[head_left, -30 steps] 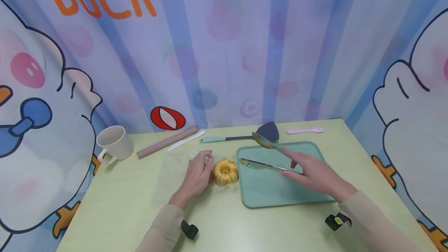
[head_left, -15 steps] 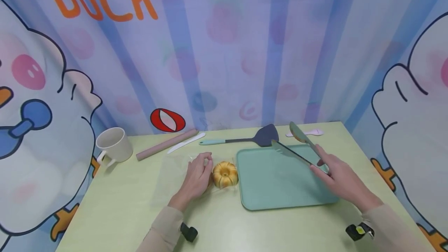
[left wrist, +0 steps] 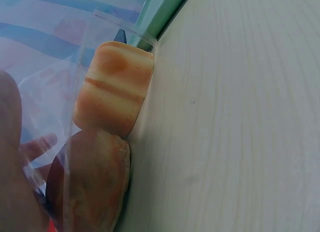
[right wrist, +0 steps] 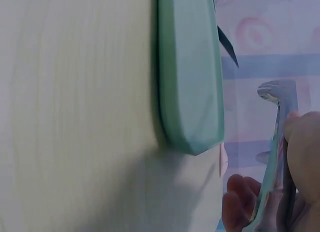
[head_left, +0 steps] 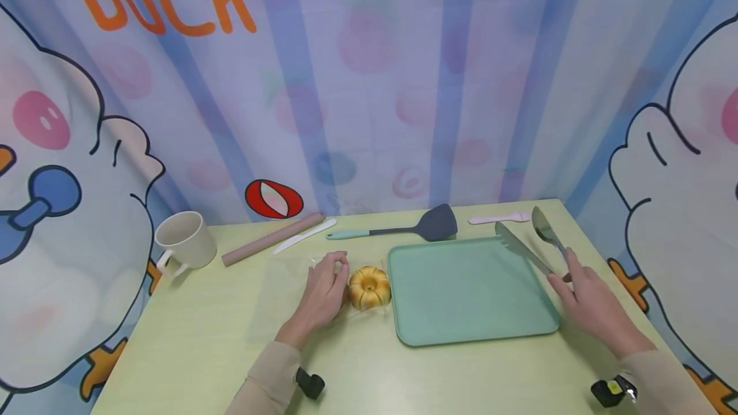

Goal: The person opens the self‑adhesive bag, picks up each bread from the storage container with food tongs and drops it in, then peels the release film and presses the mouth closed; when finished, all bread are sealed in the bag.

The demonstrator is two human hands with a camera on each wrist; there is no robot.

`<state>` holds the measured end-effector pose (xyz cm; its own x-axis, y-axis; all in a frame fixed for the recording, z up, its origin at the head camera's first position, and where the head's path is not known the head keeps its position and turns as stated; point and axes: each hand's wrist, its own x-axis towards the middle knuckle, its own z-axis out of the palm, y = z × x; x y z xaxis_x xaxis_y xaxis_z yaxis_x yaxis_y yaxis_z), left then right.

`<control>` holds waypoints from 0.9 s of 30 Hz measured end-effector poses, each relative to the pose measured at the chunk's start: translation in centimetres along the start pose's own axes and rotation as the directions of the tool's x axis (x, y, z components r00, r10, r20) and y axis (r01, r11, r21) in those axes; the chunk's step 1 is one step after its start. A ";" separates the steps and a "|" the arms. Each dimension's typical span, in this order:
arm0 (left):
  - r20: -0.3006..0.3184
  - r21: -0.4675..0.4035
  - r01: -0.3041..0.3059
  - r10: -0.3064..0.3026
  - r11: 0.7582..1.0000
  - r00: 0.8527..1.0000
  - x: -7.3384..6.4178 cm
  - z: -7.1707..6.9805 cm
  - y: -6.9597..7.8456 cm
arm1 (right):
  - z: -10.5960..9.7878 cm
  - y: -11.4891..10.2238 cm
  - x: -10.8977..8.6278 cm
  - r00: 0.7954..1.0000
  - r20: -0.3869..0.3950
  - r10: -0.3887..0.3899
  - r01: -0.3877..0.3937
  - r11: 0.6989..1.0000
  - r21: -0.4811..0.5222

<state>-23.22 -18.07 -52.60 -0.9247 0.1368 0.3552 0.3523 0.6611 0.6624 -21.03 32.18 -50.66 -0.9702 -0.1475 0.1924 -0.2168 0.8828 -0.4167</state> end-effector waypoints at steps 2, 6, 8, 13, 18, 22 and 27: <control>0.001 -0.002 0.000 0.000 1.000 1.000 0.0 0.0 0.0 | 0.1 0.5 -0.2 1.000 -0.020 -0.010 0.010 1.000 0.004; -0.001 -0.009 -0.008 0.008 1.000 1.000 0.0 0.0 0.0 | 0.2 1.1 -0.3 1.000 0.001 0.030 -0.030 1.000 0.005; 0.000 -0.010 -0.012 0.012 1.000 1.000 -0.1 0.0 0.0 | 0.2 1.3 -0.3 0.998 0.024 0.066 -0.066 0.998 0.003; 0.003 -0.011 -0.013 0.013 1.000 1.000 -0.1 -0.1 0.0 | 0.4 1.9 -0.3 0.986 0.058 0.156 -0.155 0.988 -0.009; 0.011 -0.012 -0.014 0.014 1.000 1.000 -0.2 -0.1 0.1 | 0.7 2.3 -0.4 0.975 0.064 0.213 -0.211 0.977 -0.030; 0.013 -0.014 -0.016 0.016 1.000 1.000 -0.1 -0.1 0.0 | 1.1 2.5 -0.5 0.973 0.057 0.224 -0.221 0.974 -0.055; 0.016 -0.015 -0.015 0.016 1.000 1.000 0.0 -0.1 0.1 | 1.8 2.9 -0.5 0.976 0.028 0.214 -0.211 0.975 -0.073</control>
<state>-23.12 -18.09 -52.44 -0.9213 0.1588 0.3550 0.3686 0.6479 0.6666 -21.39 34.01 -53.52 -0.9967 0.0324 0.0740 0.0016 0.9240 -0.3823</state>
